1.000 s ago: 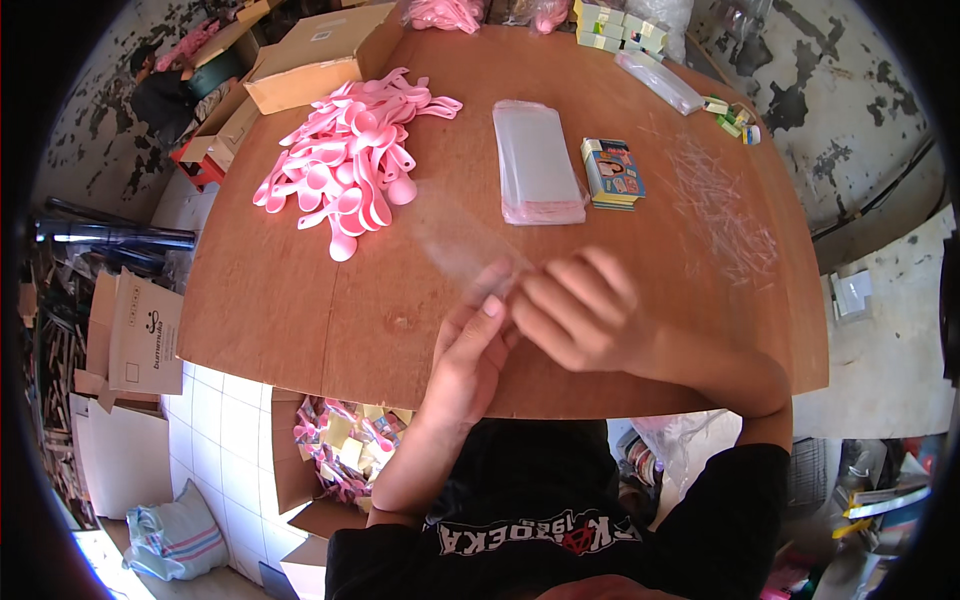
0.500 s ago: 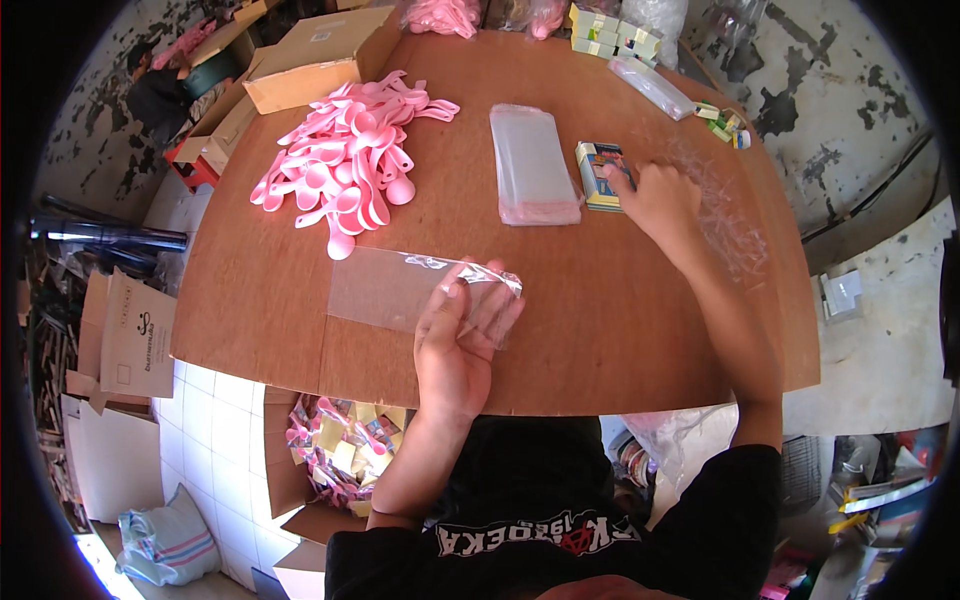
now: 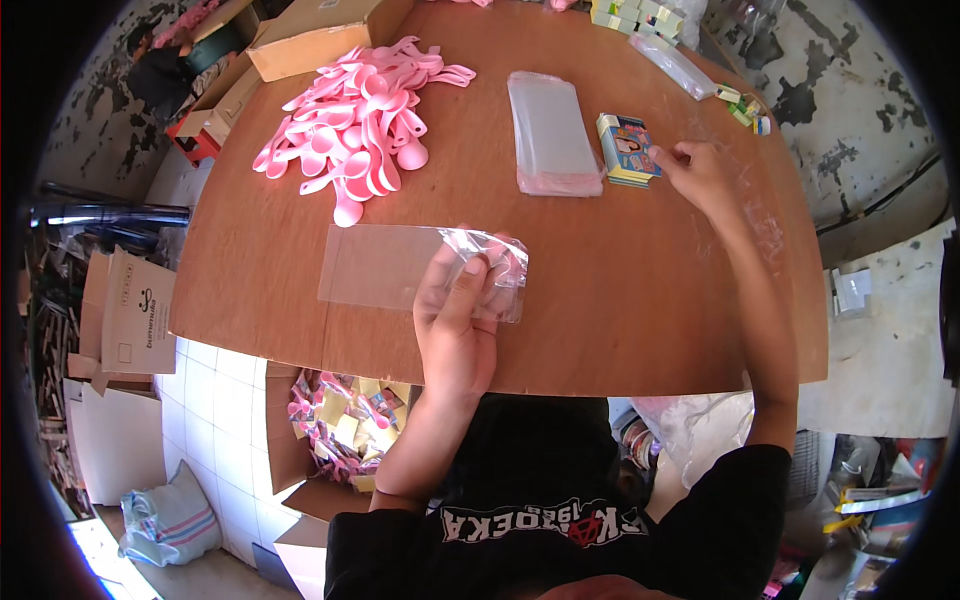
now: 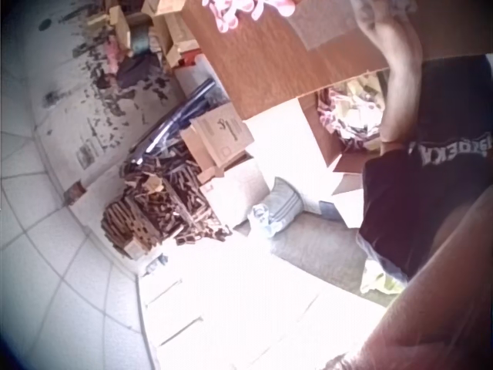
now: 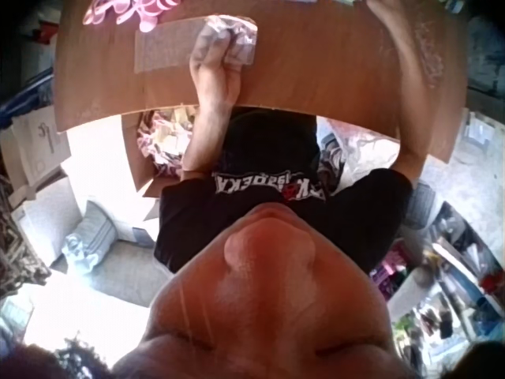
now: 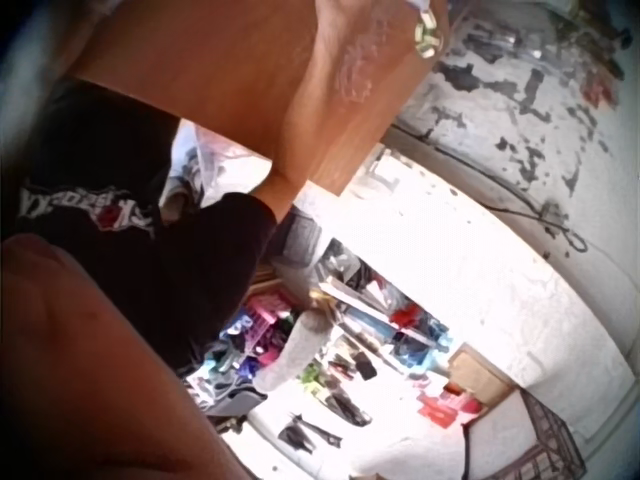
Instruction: The person repeatedly picks up pink plastic spoons and small printed cards, places them into clear plastic bags, and seals the bags. The person handles the items one at a time and stacks the sealed packages on the table.
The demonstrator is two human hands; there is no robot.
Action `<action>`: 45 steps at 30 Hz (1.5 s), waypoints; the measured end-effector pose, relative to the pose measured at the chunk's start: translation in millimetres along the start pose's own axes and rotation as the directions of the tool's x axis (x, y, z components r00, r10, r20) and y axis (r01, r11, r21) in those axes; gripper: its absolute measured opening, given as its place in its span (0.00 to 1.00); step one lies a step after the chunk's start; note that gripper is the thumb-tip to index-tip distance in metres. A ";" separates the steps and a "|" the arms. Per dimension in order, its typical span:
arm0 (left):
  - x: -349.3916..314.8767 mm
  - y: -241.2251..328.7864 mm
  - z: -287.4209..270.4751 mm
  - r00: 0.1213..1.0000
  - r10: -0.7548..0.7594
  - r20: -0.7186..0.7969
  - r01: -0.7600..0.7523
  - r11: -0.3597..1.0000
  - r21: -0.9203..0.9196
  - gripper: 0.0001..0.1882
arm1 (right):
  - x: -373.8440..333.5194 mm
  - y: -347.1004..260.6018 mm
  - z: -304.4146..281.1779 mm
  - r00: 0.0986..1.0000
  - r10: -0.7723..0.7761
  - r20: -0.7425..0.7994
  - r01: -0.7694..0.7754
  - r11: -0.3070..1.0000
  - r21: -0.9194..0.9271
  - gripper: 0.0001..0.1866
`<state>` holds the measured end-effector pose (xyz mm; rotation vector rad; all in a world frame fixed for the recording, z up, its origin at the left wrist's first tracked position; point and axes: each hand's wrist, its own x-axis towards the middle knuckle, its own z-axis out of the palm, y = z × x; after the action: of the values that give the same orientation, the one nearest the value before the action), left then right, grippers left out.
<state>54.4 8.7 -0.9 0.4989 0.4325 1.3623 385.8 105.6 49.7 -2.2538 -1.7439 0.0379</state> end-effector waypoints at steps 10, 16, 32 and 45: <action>-10.2 3.1 13.4 0.990 0.139 0.001 -0.138 0.985 0.103 0.18 | -6.6 -1.1 13.5 0.994 -0.029 -0.109 0.025 0.999 -0.033 0.21; -10.4 6.8 9.9 0.995 0.096 -0.014 -0.094 0.988 0.126 0.22 | -6.1 5.3 1.9 0.978 0.116 0.174 -0.186 0.866 0.465 0.15; 0.5 5.4 7.5 0.998 0.062 -0.010 -0.061 0.995 0.076 0.16 | -144.8 -97.4 -23.7 0.900 -0.300 0.315 -0.115 0.534 0.838 0.12; -7.3 3.9 8.2 1.000 0.030 0.009 -0.030 0.997 0.064 0.22 | -150.2 -120.0 -21.0 0.893 -0.354 0.278 -0.080 0.484 0.872 0.13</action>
<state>54.7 1.3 8.1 0.5656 0.4645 1.3782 236.7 -14.7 75.6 -1.3426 -1.5143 1.2031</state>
